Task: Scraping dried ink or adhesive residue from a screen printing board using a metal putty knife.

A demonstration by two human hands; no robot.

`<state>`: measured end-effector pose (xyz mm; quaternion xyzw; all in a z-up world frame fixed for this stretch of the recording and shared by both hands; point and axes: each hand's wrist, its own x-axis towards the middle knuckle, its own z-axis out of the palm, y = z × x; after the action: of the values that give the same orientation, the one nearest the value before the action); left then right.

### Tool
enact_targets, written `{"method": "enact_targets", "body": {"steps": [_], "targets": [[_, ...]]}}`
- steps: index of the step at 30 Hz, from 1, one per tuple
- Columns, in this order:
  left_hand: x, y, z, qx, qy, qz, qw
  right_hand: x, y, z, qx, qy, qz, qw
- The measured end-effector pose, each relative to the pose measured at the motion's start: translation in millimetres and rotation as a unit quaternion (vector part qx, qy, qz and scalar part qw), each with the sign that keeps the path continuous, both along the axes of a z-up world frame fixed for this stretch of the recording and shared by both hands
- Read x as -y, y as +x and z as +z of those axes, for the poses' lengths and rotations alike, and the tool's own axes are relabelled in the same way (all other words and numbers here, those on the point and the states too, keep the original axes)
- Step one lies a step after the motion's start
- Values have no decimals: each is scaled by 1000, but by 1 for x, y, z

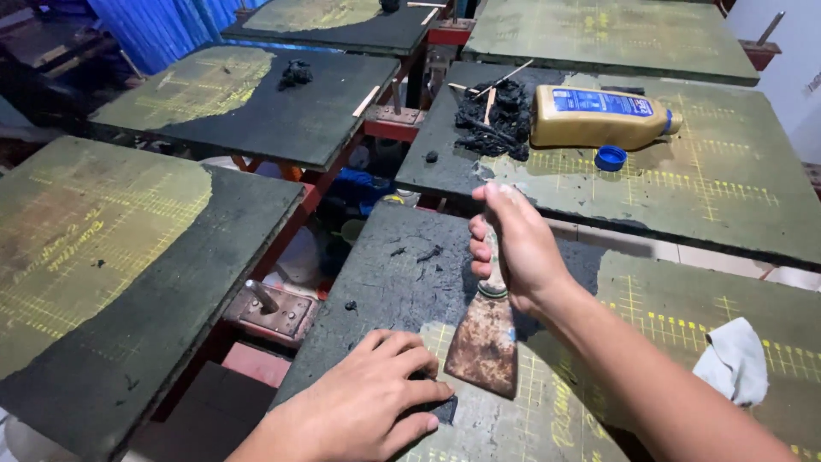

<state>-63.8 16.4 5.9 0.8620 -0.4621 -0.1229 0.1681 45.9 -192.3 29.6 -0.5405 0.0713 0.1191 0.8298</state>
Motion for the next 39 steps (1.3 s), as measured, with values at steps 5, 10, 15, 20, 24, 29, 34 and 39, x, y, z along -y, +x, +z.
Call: {"method": "enact_targets", "body": {"steps": [5, 10, 15, 20, 24, 29, 34, 39], "targets": [[1, -3, -8, 4, 10, -1, 1000, -9, -2, -20, 23, 42, -42, 998], [-1, -2, -12, 17, 8, -8, 1000, -1, 2, -22, 56, 36, -44, 997], [-1, -3, -19, 55, 18, -11, 998, -11, -12, -22, 86, 31, -55, 994], [-2, -4, -21, 90, -16, -7, 996, -4, -3, -18, 112, 2, -53, 992], [0, -3, -10, 126, -81, -6, 989, -15, -16, -23, 66, 41, -77, 994], [4, 6, -15, 98, -146, 97, 980, -11, -15, -28, 36, 61, -95, 993], [7, 16, -9, -146, -122, 308, 932, -12, -16, -20, 4, 75, -90, 993], [1, 26, -27, -135, -210, 250, 936, -11, -27, -5, 70, 108, -26, 991]]}}
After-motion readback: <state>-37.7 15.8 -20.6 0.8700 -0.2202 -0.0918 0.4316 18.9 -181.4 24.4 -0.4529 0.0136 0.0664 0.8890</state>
